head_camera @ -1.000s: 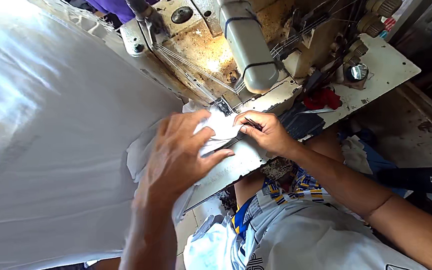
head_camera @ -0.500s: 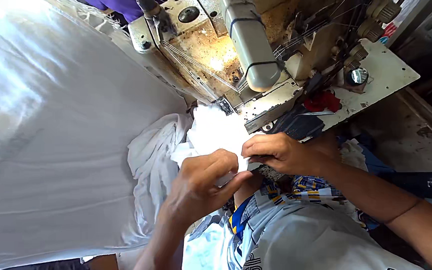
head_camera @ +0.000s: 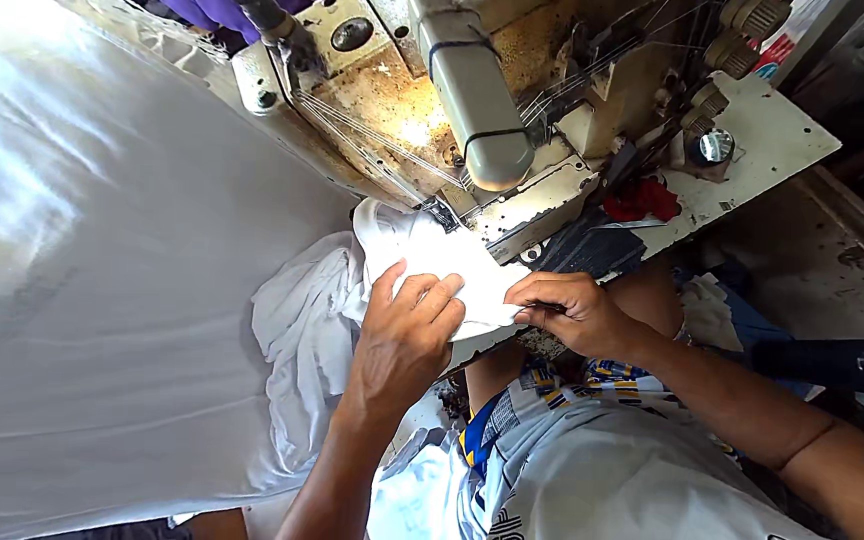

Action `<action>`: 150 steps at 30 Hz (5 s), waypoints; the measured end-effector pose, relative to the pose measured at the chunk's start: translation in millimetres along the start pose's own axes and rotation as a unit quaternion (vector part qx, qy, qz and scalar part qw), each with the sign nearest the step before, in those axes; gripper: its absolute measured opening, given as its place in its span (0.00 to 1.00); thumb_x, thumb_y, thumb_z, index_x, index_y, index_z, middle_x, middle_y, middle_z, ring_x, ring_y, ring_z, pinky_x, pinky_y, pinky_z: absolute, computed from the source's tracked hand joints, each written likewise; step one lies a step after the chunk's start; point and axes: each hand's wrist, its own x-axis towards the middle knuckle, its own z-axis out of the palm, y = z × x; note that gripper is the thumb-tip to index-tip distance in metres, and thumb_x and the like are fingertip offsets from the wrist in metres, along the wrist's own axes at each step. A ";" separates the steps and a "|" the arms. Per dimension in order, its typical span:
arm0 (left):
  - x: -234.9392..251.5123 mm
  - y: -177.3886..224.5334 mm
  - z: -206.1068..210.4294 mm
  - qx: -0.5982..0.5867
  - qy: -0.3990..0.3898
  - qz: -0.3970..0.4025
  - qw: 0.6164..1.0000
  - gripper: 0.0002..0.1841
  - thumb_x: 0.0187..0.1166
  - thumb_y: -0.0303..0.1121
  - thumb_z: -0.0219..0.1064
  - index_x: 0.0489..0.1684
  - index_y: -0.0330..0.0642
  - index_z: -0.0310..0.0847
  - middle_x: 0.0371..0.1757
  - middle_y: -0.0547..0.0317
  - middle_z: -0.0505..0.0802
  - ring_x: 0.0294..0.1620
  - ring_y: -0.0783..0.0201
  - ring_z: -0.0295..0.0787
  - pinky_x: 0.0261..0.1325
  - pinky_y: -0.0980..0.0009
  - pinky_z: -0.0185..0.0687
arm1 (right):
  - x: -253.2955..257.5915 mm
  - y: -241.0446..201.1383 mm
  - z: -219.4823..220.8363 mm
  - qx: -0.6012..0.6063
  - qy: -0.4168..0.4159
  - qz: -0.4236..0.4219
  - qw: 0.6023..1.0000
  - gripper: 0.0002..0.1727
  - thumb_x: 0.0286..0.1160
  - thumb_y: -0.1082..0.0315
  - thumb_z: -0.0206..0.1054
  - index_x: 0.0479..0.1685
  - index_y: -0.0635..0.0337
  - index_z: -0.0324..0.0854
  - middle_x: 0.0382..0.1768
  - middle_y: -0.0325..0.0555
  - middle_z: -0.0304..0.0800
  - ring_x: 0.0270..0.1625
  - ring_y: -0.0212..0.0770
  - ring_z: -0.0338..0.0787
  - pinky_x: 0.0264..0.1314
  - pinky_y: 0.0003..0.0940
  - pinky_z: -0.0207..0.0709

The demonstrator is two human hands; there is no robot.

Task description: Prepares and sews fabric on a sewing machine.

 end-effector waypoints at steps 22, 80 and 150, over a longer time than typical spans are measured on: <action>26.8 -63.6 -14.7 0.024 -0.004 -0.006 1.000 0.11 0.74 0.28 0.63 0.48 0.37 0.88 0.63 0.48 0.91 0.63 0.43 0.86 0.75 0.40 0.68 | 61.5 14.2 15.1 0.011 0.068 -0.008 0.998 0.03 0.75 0.81 0.68 0.39 0.68 0.87 0.45 0.49 0.91 0.43 0.35 0.90 0.44 0.29 0.87; 18.5 -61.2 -8.4 -0.006 0.055 -0.042 0.998 0.12 0.78 0.30 0.62 0.52 0.38 0.89 0.61 0.47 0.91 0.63 0.44 0.86 0.69 0.45 0.74 | 60.8 12.3 13.4 0.028 0.055 0.002 0.998 0.03 0.75 0.82 0.68 0.39 0.68 0.86 0.44 0.49 0.90 0.41 0.35 0.89 0.42 0.29 0.87; -9.1 -1.9 -49.4 -0.210 0.027 0.023 0.977 0.04 0.72 0.32 0.67 0.36 0.44 0.87 0.43 0.59 0.94 0.50 0.64 0.93 0.60 0.61 0.88 | 44.6 -19.6 -3.0 -0.080 -0.137 -0.099 0.982 0.07 0.76 0.78 0.70 0.48 0.66 0.90 0.49 0.46 0.92 0.53 0.35 0.91 0.58 0.30 0.87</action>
